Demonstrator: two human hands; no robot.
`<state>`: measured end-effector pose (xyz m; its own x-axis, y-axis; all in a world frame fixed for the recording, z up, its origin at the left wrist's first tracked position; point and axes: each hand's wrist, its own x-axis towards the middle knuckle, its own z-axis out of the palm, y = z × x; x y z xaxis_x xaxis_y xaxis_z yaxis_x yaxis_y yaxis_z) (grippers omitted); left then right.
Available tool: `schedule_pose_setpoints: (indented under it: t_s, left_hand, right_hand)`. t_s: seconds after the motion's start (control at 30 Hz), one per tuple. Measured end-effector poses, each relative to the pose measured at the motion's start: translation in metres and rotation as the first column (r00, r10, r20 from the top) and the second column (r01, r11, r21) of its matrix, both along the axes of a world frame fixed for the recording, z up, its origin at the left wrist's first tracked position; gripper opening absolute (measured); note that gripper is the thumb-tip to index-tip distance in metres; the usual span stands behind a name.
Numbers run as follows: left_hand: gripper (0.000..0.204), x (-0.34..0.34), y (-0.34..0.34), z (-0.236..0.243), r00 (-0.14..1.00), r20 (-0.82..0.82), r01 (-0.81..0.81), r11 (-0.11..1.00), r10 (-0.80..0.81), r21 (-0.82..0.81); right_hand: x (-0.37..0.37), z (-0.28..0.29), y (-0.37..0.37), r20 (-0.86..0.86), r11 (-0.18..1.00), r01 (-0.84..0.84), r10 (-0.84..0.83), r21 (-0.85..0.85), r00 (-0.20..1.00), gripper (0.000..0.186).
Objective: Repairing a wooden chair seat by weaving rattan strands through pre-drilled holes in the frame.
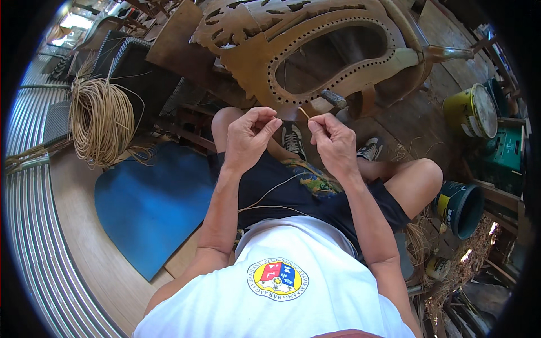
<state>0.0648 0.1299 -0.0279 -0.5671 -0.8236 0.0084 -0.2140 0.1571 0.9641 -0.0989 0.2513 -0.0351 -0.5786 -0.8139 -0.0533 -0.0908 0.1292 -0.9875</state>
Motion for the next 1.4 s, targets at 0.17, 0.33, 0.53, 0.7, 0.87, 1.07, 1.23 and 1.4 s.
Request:
schedule_pose_setpoints:
  t_s: [0.17, 0.33, 0.53, 0.7, 0.87, 1.07, 1.23, 1.4]
  left_hand:
    - [0.017, -0.005, 0.012, -0.013, 1.0, -0.009, -0.029, 0.971, 0.028, -0.236]
    - [0.015, 0.003, 0.025, -0.023, 0.998, 0.06, 0.023, 0.998, -0.019, -0.055]
    - [0.026, 0.007, -0.004, -0.066, 0.993, 0.112, 0.015, 0.976, -0.04, 0.216]
    - [0.025, -0.009, -0.042, -0.098, 0.989, -0.145, 0.062, 0.815, 0.027, 0.576]
    - [0.023, -0.024, -0.056, -0.114, 0.904, -0.41, 0.24, 0.65, 0.12, 0.721]
    - [0.032, -0.037, -0.063, -0.128, 0.73, -0.675, 0.564, 0.462, 0.111, 0.685]
    - [0.041, -0.043, -0.071, -0.132, 0.609, -0.787, 0.729, 0.322, 0.097, 0.604]
    - [0.042, -0.044, -0.083, -0.13, 0.676, -0.736, 0.692, 0.381, -0.045, 0.612]
  right_hand:
    - [-0.001, -0.009, -0.02, -0.16, 0.996, 0.085, -0.079, 0.035, 0.984, 0.015]
    - [0.005, -0.009, -0.032, -0.32, 0.985, 0.169, -0.17, -0.031, 0.932, 0.015]
    - [0.01, -0.006, -0.041, -0.432, 0.985, 0.174, -0.152, 0.012, 0.889, 0.014]
    - [0.012, -0.002, -0.044, -0.576, 0.986, 0.163, -0.145, -0.021, 0.804, 0.012]
    - [0.013, 0.001, -0.041, -0.638, 0.985, 0.173, -0.133, 0.0, 0.758, 0.012]
    - [0.017, 0.005, -0.049, -0.713, 0.99, 0.141, -0.091, 0.011, 0.696, 0.012]
    - [0.018, 0.011, -0.06, -0.731, 0.987, 0.105, 0.015, 0.119, 0.682, 0.009]
    - [0.016, 0.014, -0.047, -0.61, 0.998, 0.028, 0.006, 0.047, 0.792, 0.009]
